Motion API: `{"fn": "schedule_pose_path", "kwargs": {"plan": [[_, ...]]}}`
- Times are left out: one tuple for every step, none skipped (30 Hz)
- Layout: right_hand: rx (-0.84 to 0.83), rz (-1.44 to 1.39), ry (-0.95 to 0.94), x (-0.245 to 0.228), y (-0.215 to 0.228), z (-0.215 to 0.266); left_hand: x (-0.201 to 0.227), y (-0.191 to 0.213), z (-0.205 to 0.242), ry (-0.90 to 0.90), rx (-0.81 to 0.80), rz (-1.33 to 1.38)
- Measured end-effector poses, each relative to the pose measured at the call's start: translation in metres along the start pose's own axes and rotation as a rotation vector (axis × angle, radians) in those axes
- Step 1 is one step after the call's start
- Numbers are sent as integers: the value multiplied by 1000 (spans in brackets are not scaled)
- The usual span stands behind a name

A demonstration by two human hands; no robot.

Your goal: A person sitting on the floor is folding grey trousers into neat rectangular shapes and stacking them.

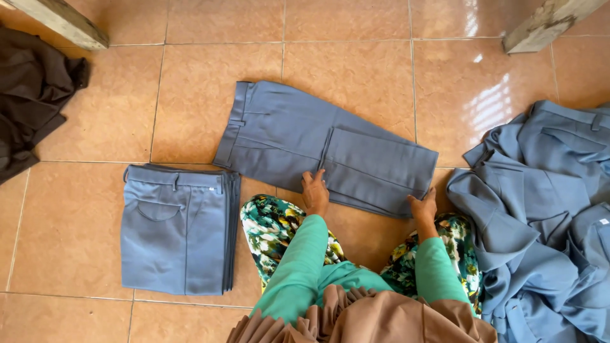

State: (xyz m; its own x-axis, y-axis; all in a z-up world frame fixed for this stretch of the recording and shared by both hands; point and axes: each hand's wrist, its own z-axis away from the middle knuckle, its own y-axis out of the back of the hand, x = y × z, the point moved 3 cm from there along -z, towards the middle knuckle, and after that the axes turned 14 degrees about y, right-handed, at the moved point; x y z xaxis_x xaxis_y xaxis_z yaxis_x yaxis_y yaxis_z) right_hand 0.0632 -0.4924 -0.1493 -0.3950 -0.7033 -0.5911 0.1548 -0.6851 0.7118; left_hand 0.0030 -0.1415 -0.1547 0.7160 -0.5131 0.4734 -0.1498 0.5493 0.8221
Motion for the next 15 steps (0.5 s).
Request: {"fn": "schedule_pose_path", "kwargs": {"plan": [[72, -361, -74, -4, -1, 1, -1, -2, -2, -13, -2, -38], [142, -722, -149, -7, 0, 0, -1, -5, -4, -27, -6, -74], [137, -721, -143, -14, 12, -9, 8, 4, -1, -23, -1, -71], [113, -869, -68, -20, 23, -15, 16, 10, 4, -37, -66, -126], [87, -1017, 9, -27, 35, -22, 25, 15, 10, -52, -131, -181], [90, -1017, 5, -58, 56, -3, 25, -13, 7, -54, -135, -184], [95, -1087, 116, -93, 79, 16, 26, -43, 5, -85, -230, -177], [104, -1155, 234, -128, 104, 33, 30, -73, 2, -121, -324, -168], [113, -1155, 234, -146, 115, 45, 41, -83, 15, -129, -327, -167], [108, -1128, 319, -167, 130, 54, 57, -96, 30, -216, -413, -131], [103, -1099, 404, -188, 144, 65, 73, -109, 45, -304, -499, -95], [111, -1093, 402, -202, 148, 74, 87, -115, 60, -309, -507, -92], [117, -1036, 455, -217, 152, 84, 102, -122, 75, -332, -603, -31], [117, -980, 505, -234, 155, 93, 115, -128, 90, -349, -697, 30], [120, -976, 503, -231, 148, 86, 118, -127, 90, -350, -702, 31]]}}
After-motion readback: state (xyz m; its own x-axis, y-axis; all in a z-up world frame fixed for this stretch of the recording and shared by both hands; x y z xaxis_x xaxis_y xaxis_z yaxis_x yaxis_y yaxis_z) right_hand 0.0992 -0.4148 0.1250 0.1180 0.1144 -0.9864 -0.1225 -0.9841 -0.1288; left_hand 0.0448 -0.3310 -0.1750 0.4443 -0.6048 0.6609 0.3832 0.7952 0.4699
